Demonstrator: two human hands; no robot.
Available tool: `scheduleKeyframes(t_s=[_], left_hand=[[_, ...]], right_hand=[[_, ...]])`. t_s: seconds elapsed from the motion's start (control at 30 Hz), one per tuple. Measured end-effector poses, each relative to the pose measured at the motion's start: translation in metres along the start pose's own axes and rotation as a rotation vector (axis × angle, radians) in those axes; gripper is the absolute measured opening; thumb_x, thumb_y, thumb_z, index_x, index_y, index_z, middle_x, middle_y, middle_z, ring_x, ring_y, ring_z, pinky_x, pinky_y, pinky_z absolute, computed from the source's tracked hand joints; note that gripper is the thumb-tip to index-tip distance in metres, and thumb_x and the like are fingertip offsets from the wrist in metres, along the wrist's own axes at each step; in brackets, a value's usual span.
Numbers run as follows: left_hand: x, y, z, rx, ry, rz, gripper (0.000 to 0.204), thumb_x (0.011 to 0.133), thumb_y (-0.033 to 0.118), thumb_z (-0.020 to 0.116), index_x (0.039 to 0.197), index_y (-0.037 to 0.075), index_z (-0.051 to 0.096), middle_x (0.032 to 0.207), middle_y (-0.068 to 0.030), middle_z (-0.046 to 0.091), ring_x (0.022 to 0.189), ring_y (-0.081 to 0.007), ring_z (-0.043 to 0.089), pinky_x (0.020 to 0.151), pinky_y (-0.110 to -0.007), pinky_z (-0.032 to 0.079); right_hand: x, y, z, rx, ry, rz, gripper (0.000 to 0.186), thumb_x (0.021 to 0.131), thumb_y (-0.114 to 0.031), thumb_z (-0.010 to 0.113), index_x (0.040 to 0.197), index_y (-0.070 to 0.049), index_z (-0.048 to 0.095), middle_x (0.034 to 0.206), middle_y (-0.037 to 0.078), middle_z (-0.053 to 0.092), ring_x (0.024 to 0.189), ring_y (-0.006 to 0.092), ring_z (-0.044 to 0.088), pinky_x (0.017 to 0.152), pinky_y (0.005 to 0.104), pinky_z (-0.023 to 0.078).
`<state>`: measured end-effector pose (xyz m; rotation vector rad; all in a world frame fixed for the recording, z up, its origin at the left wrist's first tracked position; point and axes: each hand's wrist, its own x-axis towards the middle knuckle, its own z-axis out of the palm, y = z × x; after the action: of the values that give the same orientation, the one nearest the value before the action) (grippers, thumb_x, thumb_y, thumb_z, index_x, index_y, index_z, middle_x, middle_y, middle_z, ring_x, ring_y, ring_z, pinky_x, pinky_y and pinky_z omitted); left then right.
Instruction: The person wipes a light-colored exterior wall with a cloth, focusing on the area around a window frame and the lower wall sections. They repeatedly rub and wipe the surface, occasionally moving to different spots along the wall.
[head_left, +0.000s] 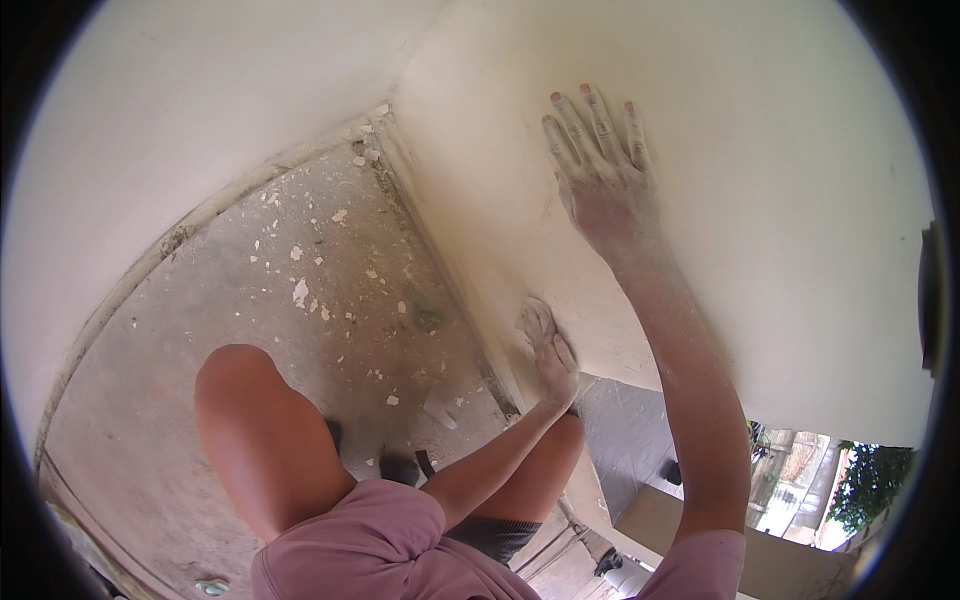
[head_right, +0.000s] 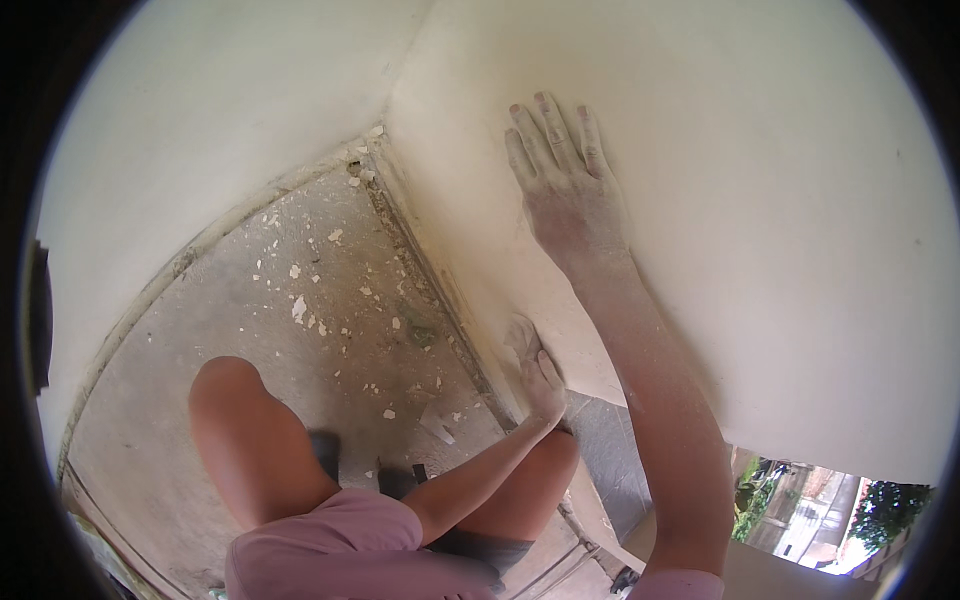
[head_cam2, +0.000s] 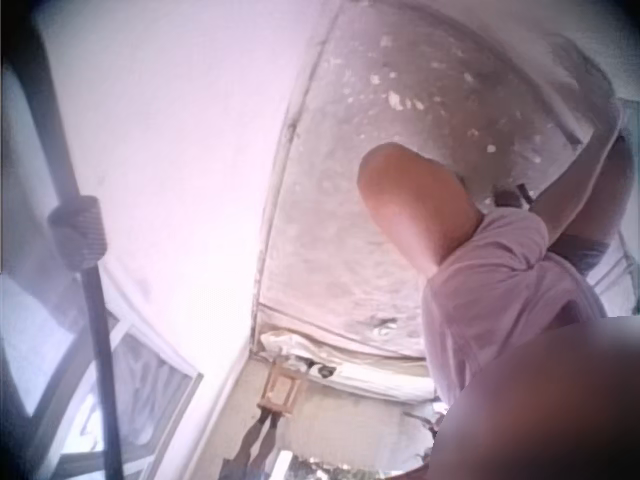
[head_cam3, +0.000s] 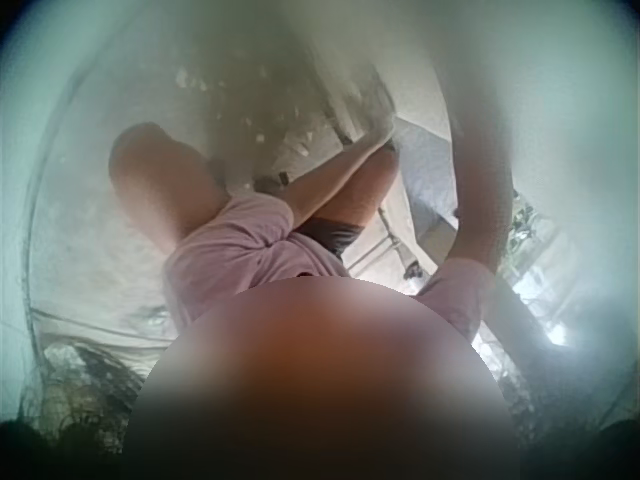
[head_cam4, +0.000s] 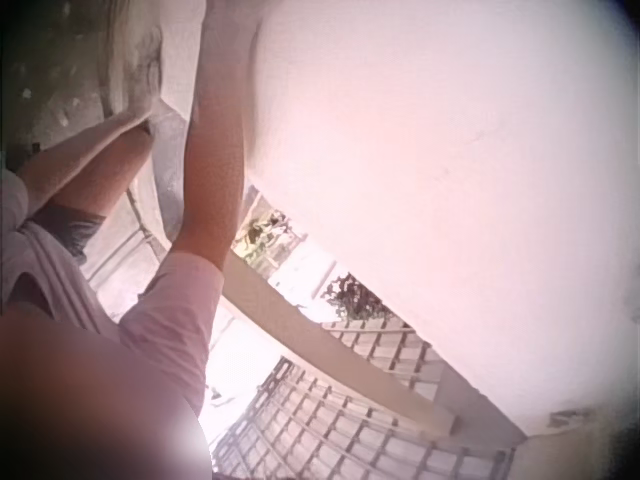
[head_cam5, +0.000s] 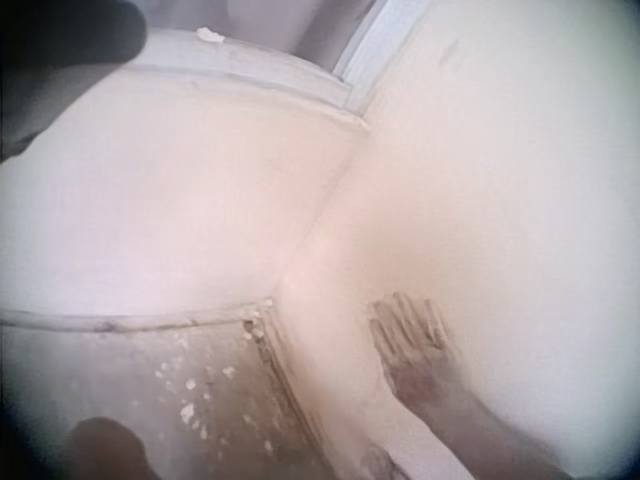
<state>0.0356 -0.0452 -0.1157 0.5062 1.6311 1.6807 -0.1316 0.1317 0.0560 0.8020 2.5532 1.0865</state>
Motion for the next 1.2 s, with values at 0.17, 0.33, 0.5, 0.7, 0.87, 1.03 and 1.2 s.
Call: scheduleKeyframes(t_s=[0.17, 0.33, 0.5, 0.7, 0.87, 1.03, 1.2], left_hand=[[-0.011, -0.059, 0.001, -0.327, 0.049, -0.37, 0.045, 0.097, 0.008, 0.034, 0.137, -0.011, 0.04, 0.136, -0.0227, 0.05, 0.123, -0.031, 0.051, 0.104, -0.037, 0.038], [0.016, -0.004, 0.002, -0.327, 0.083, -0.272, 0.046, 0.097, 0.01, 0.032, 0.137, -0.013, 0.037, 0.133, -0.0236, 0.05, 0.117, -0.0287, 0.054, 0.098, -0.035, 0.044], [0.015, 0.018, -0.002, -0.264, -0.047, -0.255, 0.046, 0.099, 0.012, 0.031, 0.136, -0.013, 0.039, 0.132, -0.0268, 0.051, 0.12, -0.033, 0.053, 0.101, -0.037, 0.043], [0.029, 0.024, -0.024, -0.306, -0.132, -0.385, 0.046, 0.099, 0.014, 0.032, 0.136, -0.013, 0.04, 0.128, -0.028, 0.053, 0.121, -0.0329, 0.053, 0.102, -0.038, 0.042], [0.004, 0.023, -0.014, -0.014, -0.179, 0.102, 0.046, 0.101, 0.018, 0.032, 0.136, -0.01, 0.041, 0.122, -0.0247, 0.057, 0.107, -0.0309, 0.059, 0.092, -0.039, 0.048], [0.017, 0.036, -0.014, -0.278, -0.342, -0.055, 0.048, 0.103, 0.026, 0.03, 0.133, -0.008, 0.045, 0.134, -0.0272, 0.048, 0.127, -0.0351, 0.046, 0.106, -0.045, 0.037], [0.04, 0.019, -0.016, 0.01, -0.421, 0.381, 0.049, 0.101, 0.022, 0.037, 0.142, -0.004, 0.037, 0.149, -0.032, 0.025, 0.141, -0.0497, 0.015, 0.115, -0.053, 0.015]], right_hand=[[-0.044, 0.027, -0.038, -0.03, 0.015, 0.077, 0.06, 0.091, -0.039, 0.055, 0.147, -0.026, 0.036, 0.156, -0.006, 0.026, 0.145, 0.0183, 0.019, 0.12, 0.0496, 0.014], [-0.111, 0.015, -0.041, -0.194, -0.133, 0.09, 0.063, 0.093, -0.045, 0.05, 0.15, -0.026, 0.03, 0.157, -0.006, 0.022, 0.146, 0.0187, 0.018, 0.119, 0.0489, 0.014], [-0.207, -0.028, -0.01, -0.352, -0.369, -0.224, 0.067, 0.094, -0.039, 0.043, 0.153, -0.019, 0.019, 0.16, -0.002, 0.015, 0.147, 0.0193, 0.016, 0.119, 0.0478, 0.012], [-0.251, -0.04, 0.0, -0.314, -0.268, -0.044, 0.072, 0.09, -0.035, 0.046, 0.154, -0.019, 0.017, 0.16, -0.002, 0.013, 0.147, 0.0189, 0.015, 0.118, 0.0458, 0.011], [-0.264, -0.052, 0.001, -0.285, -0.269, 0.122, 0.07, 0.09, -0.035, 0.045, 0.154, -0.022, 0.019, 0.159, -0.005, 0.018, 0.145, 0.0163, 0.02, 0.116, 0.0448, 0.014], [-0.274, -0.051, 0.006, -0.288, -0.191, 0.16, 0.065, 0.091, -0.034, 0.043, 0.153, -0.024, 0.025, 0.157, -0.006, 0.025, 0.144, 0.017, 0.024, 0.115, 0.044, 0.015], [-0.285, -0.061, 0.019, -0.253, -0.083, 0.395, 0.061, 0.093, -0.041, 0.046, 0.15, -0.023, 0.032, 0.156, -0.005, 0.028, 0.144, 0.0166, 0.023, 0.115, 0.0417, 0.012]])
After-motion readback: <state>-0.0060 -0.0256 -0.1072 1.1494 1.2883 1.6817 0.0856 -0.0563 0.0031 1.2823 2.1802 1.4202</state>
